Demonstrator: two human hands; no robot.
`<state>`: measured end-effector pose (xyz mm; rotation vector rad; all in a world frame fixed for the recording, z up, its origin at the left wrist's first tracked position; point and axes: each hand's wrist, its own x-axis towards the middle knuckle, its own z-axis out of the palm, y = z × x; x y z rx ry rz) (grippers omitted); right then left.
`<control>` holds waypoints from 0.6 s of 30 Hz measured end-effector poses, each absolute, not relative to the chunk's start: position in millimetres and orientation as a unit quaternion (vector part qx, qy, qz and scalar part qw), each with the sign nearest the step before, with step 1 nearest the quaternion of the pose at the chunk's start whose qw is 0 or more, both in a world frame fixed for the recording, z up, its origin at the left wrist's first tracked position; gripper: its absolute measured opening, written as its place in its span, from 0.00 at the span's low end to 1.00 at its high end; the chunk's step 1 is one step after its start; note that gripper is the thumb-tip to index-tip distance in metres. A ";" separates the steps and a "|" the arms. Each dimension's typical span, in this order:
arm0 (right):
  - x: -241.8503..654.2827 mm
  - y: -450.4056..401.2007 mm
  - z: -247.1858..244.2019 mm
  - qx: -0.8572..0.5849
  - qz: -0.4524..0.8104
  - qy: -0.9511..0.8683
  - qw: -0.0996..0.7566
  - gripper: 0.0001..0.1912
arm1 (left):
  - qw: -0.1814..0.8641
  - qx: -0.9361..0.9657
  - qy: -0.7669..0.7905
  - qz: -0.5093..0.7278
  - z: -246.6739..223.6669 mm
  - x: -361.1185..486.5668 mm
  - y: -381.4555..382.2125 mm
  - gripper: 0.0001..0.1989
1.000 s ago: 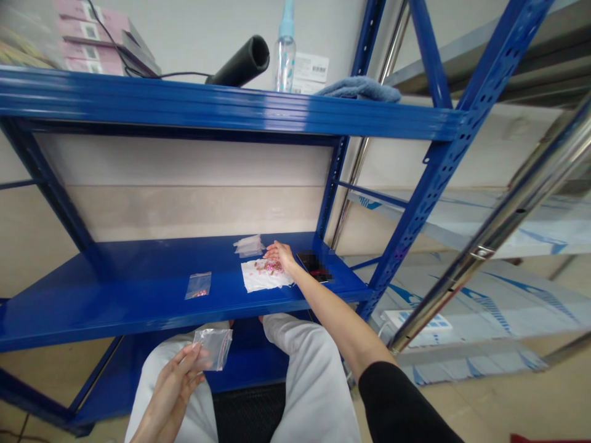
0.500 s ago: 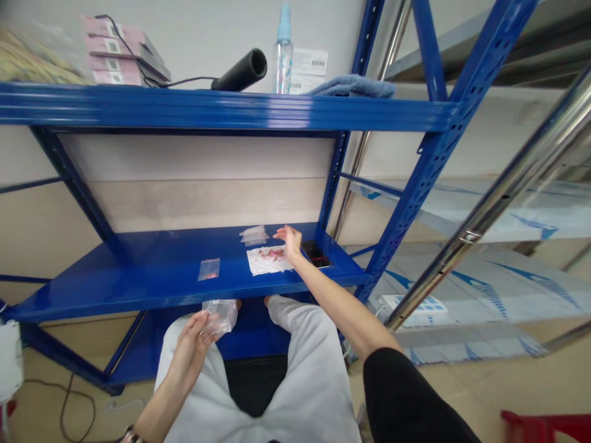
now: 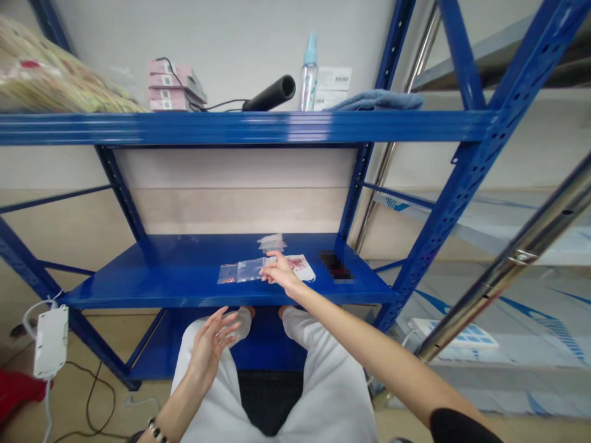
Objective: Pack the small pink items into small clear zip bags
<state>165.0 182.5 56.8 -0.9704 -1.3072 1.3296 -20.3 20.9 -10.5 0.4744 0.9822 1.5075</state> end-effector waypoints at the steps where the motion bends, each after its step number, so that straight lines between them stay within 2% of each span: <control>1: 167.3 207.8 65.6 -0.425 0.534 -0.511 0.523 0.26 | 0.602 0.198 0.426 0.646 -13.7 -21.3 23.6 0.25; 4: 173.8 275.5 85.8 -0.470 0.503 -0.456 0.565 0.19 | 0.619 0.177 0.432 0.632 -25.0 -20.8 31.0 0.24; 8: 180.3 331.9 87.2 -0.483 0.490 -0.423 0.590 0.19 | 0.646 0.164 0.438 0.603 -36.1 -13.0 32.8 0.23; 18: 178.2 361.2 72.4 -0.486 0.511 -0.381 0.598 0.20 | 0.674 0.183 0.422 0.578 -38.2 -0.8 30.6 0.25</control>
